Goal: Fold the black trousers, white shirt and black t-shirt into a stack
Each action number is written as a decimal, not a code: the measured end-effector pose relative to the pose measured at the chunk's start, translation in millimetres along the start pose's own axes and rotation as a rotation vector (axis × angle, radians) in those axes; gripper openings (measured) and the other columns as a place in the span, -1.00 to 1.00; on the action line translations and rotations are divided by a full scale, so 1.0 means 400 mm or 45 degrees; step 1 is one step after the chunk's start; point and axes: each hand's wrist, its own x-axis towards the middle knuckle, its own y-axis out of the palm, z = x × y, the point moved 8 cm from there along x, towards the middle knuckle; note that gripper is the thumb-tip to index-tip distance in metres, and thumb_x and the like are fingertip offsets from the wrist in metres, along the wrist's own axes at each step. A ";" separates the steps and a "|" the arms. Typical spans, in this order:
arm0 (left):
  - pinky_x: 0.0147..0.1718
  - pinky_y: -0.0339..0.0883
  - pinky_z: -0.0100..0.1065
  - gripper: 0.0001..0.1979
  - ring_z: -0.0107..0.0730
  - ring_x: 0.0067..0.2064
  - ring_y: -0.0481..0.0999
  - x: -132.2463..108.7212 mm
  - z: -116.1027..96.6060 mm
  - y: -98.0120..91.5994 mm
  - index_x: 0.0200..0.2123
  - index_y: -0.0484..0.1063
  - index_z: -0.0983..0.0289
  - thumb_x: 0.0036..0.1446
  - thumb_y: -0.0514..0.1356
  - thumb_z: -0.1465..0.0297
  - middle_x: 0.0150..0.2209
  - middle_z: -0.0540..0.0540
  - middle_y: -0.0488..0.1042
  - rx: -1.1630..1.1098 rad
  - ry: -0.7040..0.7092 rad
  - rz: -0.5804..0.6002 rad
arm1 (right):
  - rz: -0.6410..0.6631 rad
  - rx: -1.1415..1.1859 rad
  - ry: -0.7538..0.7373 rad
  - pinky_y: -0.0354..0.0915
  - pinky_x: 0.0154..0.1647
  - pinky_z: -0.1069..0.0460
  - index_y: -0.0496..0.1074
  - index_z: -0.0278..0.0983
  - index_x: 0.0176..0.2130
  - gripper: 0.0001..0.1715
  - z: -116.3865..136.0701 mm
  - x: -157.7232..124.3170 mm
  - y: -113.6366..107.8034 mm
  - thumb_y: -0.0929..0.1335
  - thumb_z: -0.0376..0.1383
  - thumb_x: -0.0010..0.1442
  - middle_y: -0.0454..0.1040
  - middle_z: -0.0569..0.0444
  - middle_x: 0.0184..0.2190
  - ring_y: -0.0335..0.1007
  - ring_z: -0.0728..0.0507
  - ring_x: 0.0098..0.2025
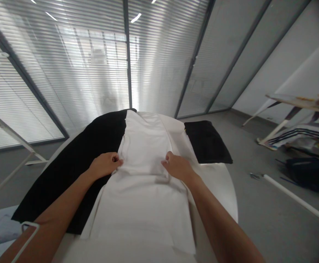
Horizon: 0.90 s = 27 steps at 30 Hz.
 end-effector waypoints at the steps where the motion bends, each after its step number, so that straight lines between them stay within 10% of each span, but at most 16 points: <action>1: -0.39 0.20 -0.39 -0.65 -0.26 -0.26 0.52 0.001 0.001 0.001 -0.34 0.48 0.19 0.12 0.09 0.05 -0.28 0.08 0.57 0.002 0.000 -0.001 | -0.012 0.013 -0.005 0.25 -0.18 -0.04 0.30 -0.30 -0.02 -0.63 0.002 0.001 0.001 0.18 -0.13 0.31 0.51 -0.18 -0.14 0.47 -0.27 -0.08; 13: -0.24 0.29 -0.29 -0.52 -0.12 -0.12 0.53 0.012 0.019 0.010 -0.14 0.43 0.20 0.20 -0.03 -0.02 -0.14 0.20 0.56 0.025 -0.178 -0.105 | -0.287 0.096 0.184 0.25 -0.06 -0.03 0.22 -0.31 0.13 -0.55 -0.049 0.023 -0.009 0.22 -0.16 0.32 0.34 -0.22 0.04 0.41 -0.24 0.00; 24: -0.32 0.26 -0.38 -0.80 -0.27 -0.26 0.53 0.006 0.004 -0.010 -0.36 0.44 0.23 0.06 0.12 0.24 -0.30 0.11 0.56 -0.141 -0.046 -0.085 | -0.054 0.099 0.003 0.24 -0.17 0.01 0.41 -0.26 -0.14 -0.72 -0.045 0.045 0.017 0.17 -0.36 0.26 0.54 -0.09 -0.18 0.47 -0.21 -0.10; 27: -0.48 0.20 -0.41 -0.80 -0.35 -0.44 0.46 -0.017 -0.009 0.010 -0.48 0.39 0.25 0.03 0.10 0.27 -0.48 0.07 0.50 -0.392 -0.002 0.152 | 0.097 0.074 -0.078 0.25 -0.16 -0.01 0.46 -0.28 -0.24 -0.76 -0.050 0.041 0.025 0.21 -0.35 0.21 0.55 -0.12 -0.17 0.46 -0.24 -0.08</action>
